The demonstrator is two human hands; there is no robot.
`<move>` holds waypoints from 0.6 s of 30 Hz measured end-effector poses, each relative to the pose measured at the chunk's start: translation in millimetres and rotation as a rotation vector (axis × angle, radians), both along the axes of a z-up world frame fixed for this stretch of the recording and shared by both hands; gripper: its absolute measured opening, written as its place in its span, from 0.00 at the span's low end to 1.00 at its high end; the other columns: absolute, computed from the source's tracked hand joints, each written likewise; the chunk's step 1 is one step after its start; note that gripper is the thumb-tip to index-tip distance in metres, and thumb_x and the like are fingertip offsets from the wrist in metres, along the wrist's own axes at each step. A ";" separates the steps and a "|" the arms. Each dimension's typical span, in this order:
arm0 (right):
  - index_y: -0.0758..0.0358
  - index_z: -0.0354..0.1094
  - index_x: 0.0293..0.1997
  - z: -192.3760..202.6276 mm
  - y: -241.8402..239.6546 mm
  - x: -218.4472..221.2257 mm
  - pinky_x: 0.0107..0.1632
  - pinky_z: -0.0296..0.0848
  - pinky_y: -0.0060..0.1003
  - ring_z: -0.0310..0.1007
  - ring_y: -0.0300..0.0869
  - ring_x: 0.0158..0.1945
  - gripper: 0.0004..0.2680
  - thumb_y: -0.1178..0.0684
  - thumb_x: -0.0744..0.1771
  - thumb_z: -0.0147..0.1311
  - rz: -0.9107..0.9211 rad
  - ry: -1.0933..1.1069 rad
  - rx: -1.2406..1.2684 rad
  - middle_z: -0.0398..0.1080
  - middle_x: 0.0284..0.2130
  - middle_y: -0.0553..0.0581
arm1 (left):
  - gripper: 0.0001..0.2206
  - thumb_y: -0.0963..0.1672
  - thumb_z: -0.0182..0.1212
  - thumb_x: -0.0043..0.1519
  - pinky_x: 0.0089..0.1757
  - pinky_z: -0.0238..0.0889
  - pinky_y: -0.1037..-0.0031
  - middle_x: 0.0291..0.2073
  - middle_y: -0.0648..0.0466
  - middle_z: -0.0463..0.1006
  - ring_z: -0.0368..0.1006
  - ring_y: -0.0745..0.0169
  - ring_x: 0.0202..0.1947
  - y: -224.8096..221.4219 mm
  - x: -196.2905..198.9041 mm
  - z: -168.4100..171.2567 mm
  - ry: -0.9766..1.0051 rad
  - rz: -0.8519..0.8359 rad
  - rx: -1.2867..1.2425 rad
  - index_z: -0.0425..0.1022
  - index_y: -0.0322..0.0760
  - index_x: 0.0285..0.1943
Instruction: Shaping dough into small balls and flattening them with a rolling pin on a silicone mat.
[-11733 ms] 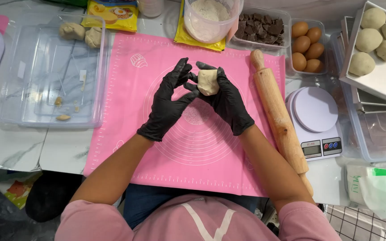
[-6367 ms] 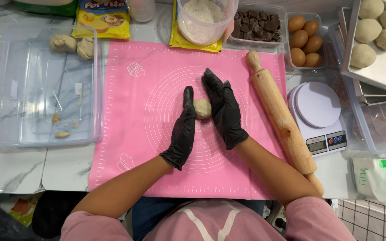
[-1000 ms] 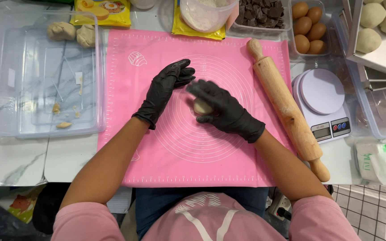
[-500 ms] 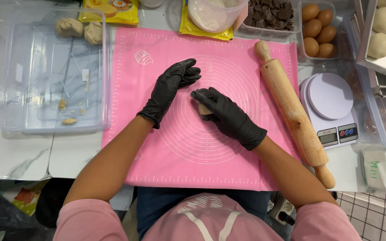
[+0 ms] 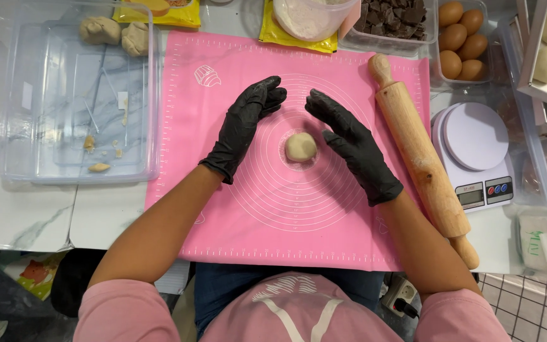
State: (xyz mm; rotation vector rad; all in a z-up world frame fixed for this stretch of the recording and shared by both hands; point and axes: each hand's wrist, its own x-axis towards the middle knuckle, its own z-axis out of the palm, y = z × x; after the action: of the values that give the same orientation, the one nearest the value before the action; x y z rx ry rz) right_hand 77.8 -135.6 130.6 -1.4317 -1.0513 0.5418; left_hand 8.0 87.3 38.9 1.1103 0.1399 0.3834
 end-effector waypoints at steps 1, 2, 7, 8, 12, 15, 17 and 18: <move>0.67 0.51 0.74 -6.3 0.1 1.9 0.78 0.44 0.57 0.51 0.56 0.76 0.22 0.63 0.69 0.50 -0.005 0.012 -0.085 0.56 0.71 0.65 | 0.18 0.47 0.47 0.75 0.62 0.68 0.60 0.56 0.43 0.80 0.76 0.52 0.59 -2.3 -1.4 2.6 0.001 -0.002 -0.001 0.69 0.35 0.69; 0.64 0.54 0.74 -12.5 0.2 3.9 0.77 0.45 0.54 0.52 0.52 0.75 0.25 0.62 0.67 0.58 -0.011 0.025 -0.170 0.60 0.69 0.62 | 0.19 0.48 0.47 0.75 0.62 0.68 0.60 0.56 0.43 0.80 0.76 0.52 0.59 -4.7 -2.8 5.4 0.001 -0.004 -0.002 0.68 0.35 0.70; 0.57 0.69 0.64 -52.8 12.7 -9.3 0.78 0.49 0.47 0.60 0.50 0.72 0.28 0.53 0.57 0.74 -0.124 -0.323 -0.220 0.69 0.63 0.55 | 0.19 0.47 0.47 0.75 0.61 0.68 0.61 0.56 0.42 0.80 0.76 0.53 0.59 -7.2 -1.9 -1.6 0.003 0.008 -0.007 0.69 0.34 0.70; 0.57 0.73 0.60 -59.6 12.7 -8.5 0.77 0.54 0.45 0.65 0.48 0.69 0.24 0.55 0.58 0.73 -0.196 -0.337 -0.227 0.74 0.59 0.54 | 0.19 0.48 0.47 0.75 0.61 0.68 0.61 0.56 0.43 0.80 0.76 0.53 0.59 -7.1 -2.2 -1.0 0.006 0.012 0.002 0.69 0.35 0.70; 0.54 0.73 0.59 -34.1 8.5 -13.3 0.76 0.56 0.48 0.59 0.49 0.72 0.24 0.55 0.57 0.75 -0.261 -0.228 -0.201 0.73 0.59 0.51 | 0.19 0.47 0.47 0.75 0.63 0.66 0.60 0.58 0.41 0.79 0.75 0.51 0.60 -13.0 -6.4 8.5 0.007 0.030 0.039 0.68 0.34 0.70; 0.50 0.57 0.74 8.9 4.7 -15.8 0.80 0.40 0.47 0.40 0.44 0.79 0.42 0.60 0.52 0.78 -0.094 0.027 -0.234 0.55 0.73 0.48 | 0.19 0.46 0.45 0.76 0.68 0.57 0.62 0.67 0.42 0.71 0.66 0.51 0.69 -26.3 -15.5 14.1 -0.045 0.037 0.026 0.63 0.33 0.74; 0.62 0.48 0.76 23.7 2.7 -15.2 0.80 0.38 0.50 0.41 0.51 0.80 0.21 0.54 0.73 0.46 -0.125 0.271 -0.014 0.49 0.75 0.63 | 0.21 0.45 0.37 0.77 0.72 0.44 0.68 0.74 0.46 0.62 0.53 0.56 0.76 -36.7 -22.8 8.4 -0.042 0.045 0.124 0.55 0.35 0.79; 0.62 0.48 0.76 10.3 2.5 -9.4 0.80 0.38 0.50 0.41 0.51 0.80 0.21 0.54 0.73 0.46 -0.132 0.269 -0.011 0.49 0.75 0.63 | 0.21 0.45 0.37 0.77 0.72 0.44 0.68 0.74 0.46 0.62 0.53 0.56 0.76 -45.9 -27.7 9.7 -0.044 0.038 0.126 0.55 0.35 0.79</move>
State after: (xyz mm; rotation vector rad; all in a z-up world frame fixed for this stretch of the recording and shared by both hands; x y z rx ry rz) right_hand 68.4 -133.1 141.0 -1.3821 -0.7360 0.6251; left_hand -19.7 41.4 48.6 1.2238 0.0997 0.4553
